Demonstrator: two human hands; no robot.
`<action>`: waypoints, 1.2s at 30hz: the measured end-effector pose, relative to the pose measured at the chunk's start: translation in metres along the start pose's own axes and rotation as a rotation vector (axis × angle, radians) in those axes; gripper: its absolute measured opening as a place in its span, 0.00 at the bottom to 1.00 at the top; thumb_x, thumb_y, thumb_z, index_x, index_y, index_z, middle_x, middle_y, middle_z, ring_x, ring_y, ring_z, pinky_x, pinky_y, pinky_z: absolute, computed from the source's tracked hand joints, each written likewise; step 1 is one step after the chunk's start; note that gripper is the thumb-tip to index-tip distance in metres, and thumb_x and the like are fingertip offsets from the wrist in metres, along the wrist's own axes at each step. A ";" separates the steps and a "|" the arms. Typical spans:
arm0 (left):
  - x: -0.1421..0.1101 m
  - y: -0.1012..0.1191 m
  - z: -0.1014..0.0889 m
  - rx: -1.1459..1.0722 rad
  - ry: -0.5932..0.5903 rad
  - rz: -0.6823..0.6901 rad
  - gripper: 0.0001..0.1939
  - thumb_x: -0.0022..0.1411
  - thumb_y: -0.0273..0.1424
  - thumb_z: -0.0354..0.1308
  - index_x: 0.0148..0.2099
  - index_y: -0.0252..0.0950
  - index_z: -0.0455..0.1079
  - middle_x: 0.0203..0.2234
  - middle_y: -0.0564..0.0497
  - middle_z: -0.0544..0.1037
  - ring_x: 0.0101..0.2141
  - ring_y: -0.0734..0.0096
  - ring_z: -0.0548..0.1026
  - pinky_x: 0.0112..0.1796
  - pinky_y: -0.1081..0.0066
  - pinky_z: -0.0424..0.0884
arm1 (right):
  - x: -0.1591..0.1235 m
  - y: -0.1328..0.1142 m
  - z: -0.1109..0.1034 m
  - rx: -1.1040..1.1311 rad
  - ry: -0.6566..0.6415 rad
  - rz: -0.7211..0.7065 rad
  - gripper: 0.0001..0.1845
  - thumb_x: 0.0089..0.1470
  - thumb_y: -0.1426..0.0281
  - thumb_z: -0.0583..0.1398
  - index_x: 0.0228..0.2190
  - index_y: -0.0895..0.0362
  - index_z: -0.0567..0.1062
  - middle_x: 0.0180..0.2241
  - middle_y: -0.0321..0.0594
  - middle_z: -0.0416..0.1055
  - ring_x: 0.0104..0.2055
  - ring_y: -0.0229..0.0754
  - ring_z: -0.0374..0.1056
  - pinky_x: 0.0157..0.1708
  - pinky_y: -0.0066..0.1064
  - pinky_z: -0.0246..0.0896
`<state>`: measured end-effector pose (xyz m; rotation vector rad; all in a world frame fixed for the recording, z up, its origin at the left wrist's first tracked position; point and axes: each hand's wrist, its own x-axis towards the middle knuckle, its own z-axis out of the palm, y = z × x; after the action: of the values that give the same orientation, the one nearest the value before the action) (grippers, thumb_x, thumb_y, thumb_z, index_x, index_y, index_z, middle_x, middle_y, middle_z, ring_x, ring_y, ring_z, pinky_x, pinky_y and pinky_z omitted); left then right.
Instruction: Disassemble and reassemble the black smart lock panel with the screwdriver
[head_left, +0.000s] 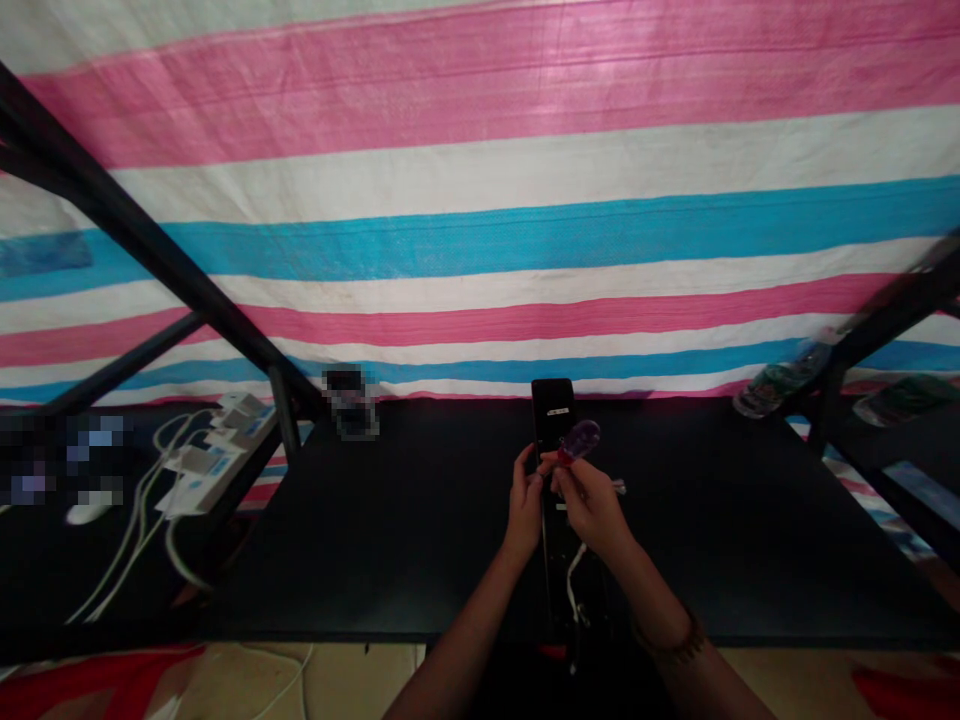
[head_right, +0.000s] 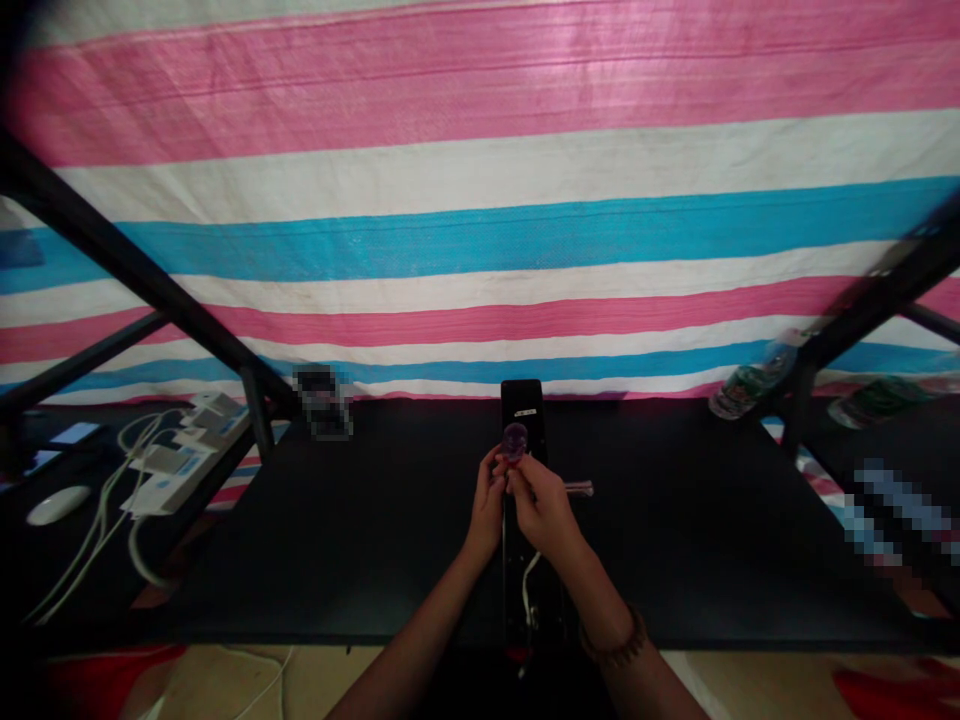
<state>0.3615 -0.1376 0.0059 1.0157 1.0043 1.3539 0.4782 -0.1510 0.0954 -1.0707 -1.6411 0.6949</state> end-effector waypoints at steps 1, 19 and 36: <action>0.000 0.001 0.001 -0.005 -0.009 -0.002 0.27 0.68 0.40 0.56 0.65 0.38 0.61 0.56 0.42 0.77 0.55 0.55 0.76 0.59 0.57 0.66 | -0.001 0.002 0.002 0.003 0.011 0.007 0.12 0.65 0.68 0.56 0.44 0.56 0.78 0.37 0.44 0.79 0.35 0.42 0.76 0.38 0.32 0.72; -0.001 0.005 0.002 0.018 -0.004 -0.032 0.27 0.68 0.41 0.56 0.65 0.38 0.61 0.49 0.45 0.79 0.49 0.58 0.78 0.52 0.60 0.71 | -0.009 0.004 0.004 -0.091 0.119 0.038 0.09 0.62 0.65 0.59 0.38 0.54 0.80 0.35 0.44 0.81 0.37 0.46 0.78 0.40 0.36 0.74; 0.000 0.004 0.002 0.022 0.000 -0.008 0.25 0.68 0.42 0.56 0.63 0.39 0.63 0.51 0.44 0.79 0.52 0.56 0.77 0.55 0.58 0.69 | -0.007 0.005 0.010 -0.027 0.185 0.115 0.06 0.60 0.65 0.62 0.34 0.53 0.79 0.31 0.40 0.80 0.33 0.46 0.78 0.35 0.34 0.74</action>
<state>0.3624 -0.1378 0.0099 1.0273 1.0244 1.3388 0.4712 -0.1541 0.0847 -1.2195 -1.4435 0.6298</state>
